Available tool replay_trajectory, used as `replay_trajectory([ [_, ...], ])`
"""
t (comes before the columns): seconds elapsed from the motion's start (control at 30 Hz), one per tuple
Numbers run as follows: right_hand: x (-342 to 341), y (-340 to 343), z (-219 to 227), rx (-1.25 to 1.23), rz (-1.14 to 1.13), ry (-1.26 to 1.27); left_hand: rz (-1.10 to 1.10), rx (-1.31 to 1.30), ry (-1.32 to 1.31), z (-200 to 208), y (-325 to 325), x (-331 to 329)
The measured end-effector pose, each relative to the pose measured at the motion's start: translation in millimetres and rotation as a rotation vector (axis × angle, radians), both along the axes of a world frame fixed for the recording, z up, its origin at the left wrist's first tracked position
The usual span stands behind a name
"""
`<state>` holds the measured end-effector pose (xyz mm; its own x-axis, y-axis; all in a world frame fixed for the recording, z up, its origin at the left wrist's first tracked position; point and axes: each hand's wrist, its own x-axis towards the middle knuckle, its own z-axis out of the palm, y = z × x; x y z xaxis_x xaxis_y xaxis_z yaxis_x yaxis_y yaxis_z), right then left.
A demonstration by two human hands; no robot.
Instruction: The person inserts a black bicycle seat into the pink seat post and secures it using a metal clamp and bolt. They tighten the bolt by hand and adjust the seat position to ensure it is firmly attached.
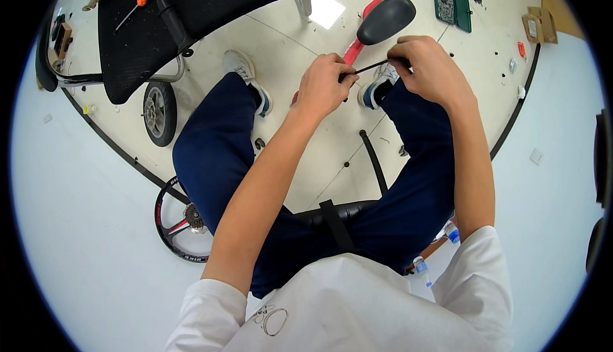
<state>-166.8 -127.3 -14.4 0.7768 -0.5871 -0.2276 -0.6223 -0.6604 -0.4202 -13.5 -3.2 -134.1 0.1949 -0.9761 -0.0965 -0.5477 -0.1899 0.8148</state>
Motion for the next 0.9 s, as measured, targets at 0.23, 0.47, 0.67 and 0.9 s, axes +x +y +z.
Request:
replay_trajectory([
  [0.23,22,5,6,-0.043,0.041,0.139,-0.028,0.018,0.023,0,-3,0],
  [0.47,27,7,-2,0.065,-0.207,0.112,-0.027,0.075,0.106,2,-4,2],
  [0.67,48,0,8,0.125,-0.145,0.257,-0.046,0.081,0.037,3,-6,3],
  [0.9,54,-10,17,0.252,-0.123,0.289,-0.02,-0.003,0.067,12,-11,-3],
])
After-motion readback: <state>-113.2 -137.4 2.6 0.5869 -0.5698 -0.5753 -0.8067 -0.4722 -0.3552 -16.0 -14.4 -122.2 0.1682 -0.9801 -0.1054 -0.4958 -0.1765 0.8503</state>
